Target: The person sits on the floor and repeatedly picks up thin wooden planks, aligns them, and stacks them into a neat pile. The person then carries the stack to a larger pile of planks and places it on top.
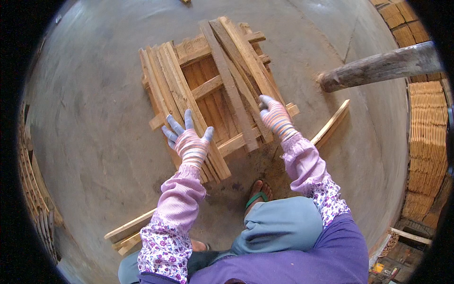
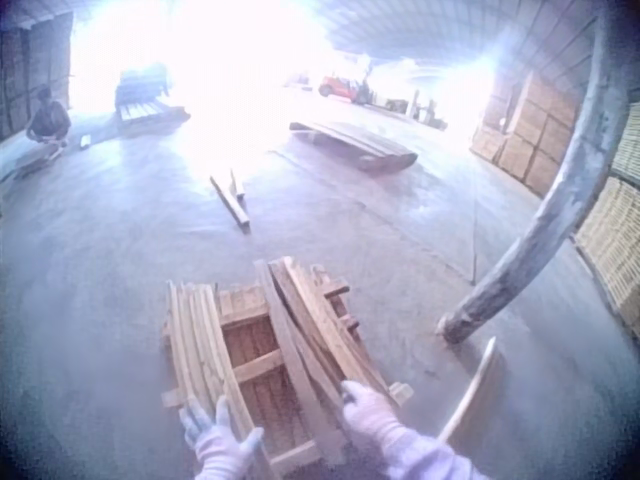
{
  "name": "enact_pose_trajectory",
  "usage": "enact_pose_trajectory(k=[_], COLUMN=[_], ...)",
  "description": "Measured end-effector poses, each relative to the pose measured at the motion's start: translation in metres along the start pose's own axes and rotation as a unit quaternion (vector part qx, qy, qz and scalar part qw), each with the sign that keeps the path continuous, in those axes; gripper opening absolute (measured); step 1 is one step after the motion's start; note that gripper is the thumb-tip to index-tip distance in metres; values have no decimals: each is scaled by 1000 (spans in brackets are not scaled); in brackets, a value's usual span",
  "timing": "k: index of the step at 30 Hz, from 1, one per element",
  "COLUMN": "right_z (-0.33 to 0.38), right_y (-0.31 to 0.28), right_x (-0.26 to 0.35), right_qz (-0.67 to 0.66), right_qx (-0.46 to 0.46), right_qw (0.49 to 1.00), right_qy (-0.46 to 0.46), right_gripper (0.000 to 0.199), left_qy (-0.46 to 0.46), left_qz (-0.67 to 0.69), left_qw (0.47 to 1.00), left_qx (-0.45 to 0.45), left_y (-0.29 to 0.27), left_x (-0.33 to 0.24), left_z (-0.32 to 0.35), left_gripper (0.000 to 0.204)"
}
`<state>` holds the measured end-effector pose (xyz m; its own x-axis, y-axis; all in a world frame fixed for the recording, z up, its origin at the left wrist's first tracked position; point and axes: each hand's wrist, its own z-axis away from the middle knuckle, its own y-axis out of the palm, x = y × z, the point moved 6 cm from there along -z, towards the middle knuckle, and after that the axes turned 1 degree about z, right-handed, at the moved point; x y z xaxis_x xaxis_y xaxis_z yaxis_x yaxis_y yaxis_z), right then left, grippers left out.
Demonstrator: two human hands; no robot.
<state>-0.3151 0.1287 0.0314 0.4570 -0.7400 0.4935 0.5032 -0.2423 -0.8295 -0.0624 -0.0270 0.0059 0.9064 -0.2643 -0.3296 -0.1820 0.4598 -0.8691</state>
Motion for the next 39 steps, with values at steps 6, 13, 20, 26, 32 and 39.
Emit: enact_pose_trajectory(k=[6,13,20,26,32,39], right_z=[10,46,57,54,11,-10], right_y=[-5,54,92,91,-11,-30], right_x=[26,69,51,69,39,-21], right_qz=[11,238,-205,-19,235,-372], right_qx=[17,140,167,179,-93,108], right_qw=[1000,961,952,957,967,921], right_qy=[12,1,-154,-227,-8,39], right_gripper=[48,90,76,36,76,49], left_qy=[6,12,17,4,-22,0], left_qz=[-15,-22,-8,-9,-4,19], left_qw=[1000,1000,1000,999,999,1000], left_qx=[-6,1,5,36,33,20], left_y=[-2,-3,0,-4,-8,-3], left_x=[7,10,4,-1,13,4], left_z=[-3,-2,-3,1,-1,0], left_gripper=[99,100,101,109,112,112])
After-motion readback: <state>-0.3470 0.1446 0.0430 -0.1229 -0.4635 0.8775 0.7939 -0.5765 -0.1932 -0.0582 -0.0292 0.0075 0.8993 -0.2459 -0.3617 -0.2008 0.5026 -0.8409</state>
